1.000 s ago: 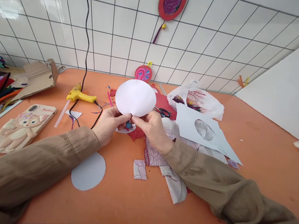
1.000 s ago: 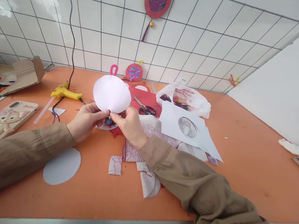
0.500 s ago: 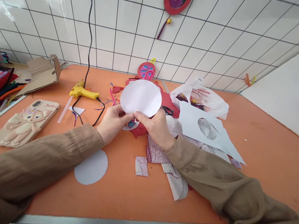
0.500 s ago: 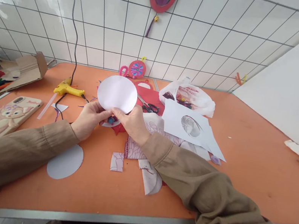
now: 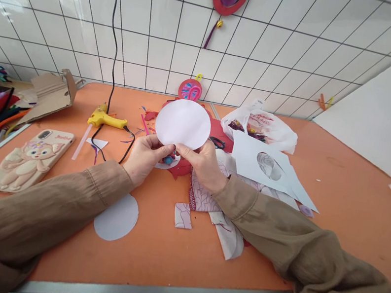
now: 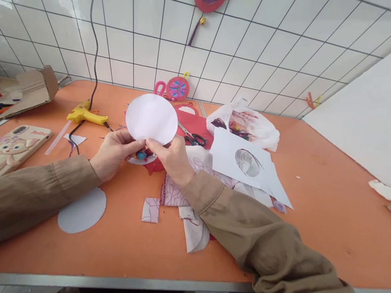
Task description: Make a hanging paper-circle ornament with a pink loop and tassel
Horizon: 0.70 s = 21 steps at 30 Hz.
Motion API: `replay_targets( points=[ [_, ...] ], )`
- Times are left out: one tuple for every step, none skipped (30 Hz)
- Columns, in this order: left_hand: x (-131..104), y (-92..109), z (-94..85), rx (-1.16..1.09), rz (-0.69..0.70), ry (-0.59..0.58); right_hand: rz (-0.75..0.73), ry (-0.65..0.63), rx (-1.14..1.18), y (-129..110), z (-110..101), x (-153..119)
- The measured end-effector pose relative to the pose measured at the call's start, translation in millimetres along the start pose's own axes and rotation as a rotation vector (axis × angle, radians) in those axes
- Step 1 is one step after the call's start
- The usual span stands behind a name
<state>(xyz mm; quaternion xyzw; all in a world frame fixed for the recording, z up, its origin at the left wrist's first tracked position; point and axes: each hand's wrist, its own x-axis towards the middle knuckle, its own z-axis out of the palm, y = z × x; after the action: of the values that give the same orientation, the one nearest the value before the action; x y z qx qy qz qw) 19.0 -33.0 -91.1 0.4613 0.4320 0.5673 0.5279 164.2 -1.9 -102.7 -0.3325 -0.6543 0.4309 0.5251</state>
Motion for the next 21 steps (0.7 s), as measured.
replay_targets(
  points=[
    [0, -1, -0.1, 0.002, 0.004, 0.003, 0.001, -0.004, 0.016, 1, 0, 0],
    [0, -1, -0.1, 0.005, 0.006, 0.003, 0.001, 0.001, 0.026, 1, 0, 0],
    [0, -2, -0.2, 0.009, 0.005, -0.002, 0.002, 0.01, 0.03, 2, 1, 0],
    [0, -2, -0.3, 0.012, 0.004, -0.009, 0.003, 0.019, 0.031, 3, 1, 0],
    [0, -3, -0.5, 0.012, 0.003, -0.019, 0.004, 0.023, 0.029, 3, 1, -1],
    [0, -3, -0.8, 0.01, 0.002, -0.028, 0.008, 0.018, 0.024, 3, 1, -1],
    [0, -4, -1.0, 0.008, 0.003, -0.037, 0.015, 0.005, 0.016, 3, 1, -1],
    [0, -4, -1.4, 0.006, 0.005, -0.043, 0.023, -0.01, 0.009, 3, 1, -2],
    [0, -4, -1.7, 0.005, 0.008, -0.05, 0.029, -0.021, 0.004, 3, 1, -2],
    [0, -5, -2.1, 0.005, 0.011, -0.055, 0.032, -0.027, -0.001, 3, 1, -3],
    [0, -5, -2.4, 0.003, 0.012, -0.061, 0.035, -0.026, -0.007, 3, 1, -3],
    [0, -5, -2.8, -0.002, 0.012, -0.069, 0.036, -0.02, -0.013, 3, 2, -3],
    [1, -6, -3.1, -0.009, 0.009, -0.077, 0.037, -0.012, -0.021, 3, 2, -4],
    [1, -7, -3.5, -0.017, 0.002, -0.084, 0.04, -0.004, -0.028, 4, 2, -4],
    [1, -7, -3.8, -0.023, -0.007, -0.091, 0.044, 0.005, -0.035, 5, 2, -4],
    [2, -8, -4.2, -0.027, -0.019, -0.094, 0.047, 0.016, -0.039, 6, 2, -4],
    [2, -9, -4.5, -0.031, -0.029, -0.095, 0.049, 0.027, -0.038, 6, 2, -4],
    [2, -10, -4.8, -0.035, -0.037, -0.095, 0.049, 0.037, -0.033, 7, 2, -4],
    [2, -11, -5.1, -0.04, -0.042, -0.093, 0.048, 0.045, -0.026, 8, 2, -4],
    [2, -12, -5.2, -0.045, -0.045, -0.09, 0.045, 0.05, -0.018, 9, 2, -4],
    [2, -12, -5.2, -0.05, -0.047, -0.085, 0.042, 0.052, -0.01, 9, 2, -4]
  ],
)
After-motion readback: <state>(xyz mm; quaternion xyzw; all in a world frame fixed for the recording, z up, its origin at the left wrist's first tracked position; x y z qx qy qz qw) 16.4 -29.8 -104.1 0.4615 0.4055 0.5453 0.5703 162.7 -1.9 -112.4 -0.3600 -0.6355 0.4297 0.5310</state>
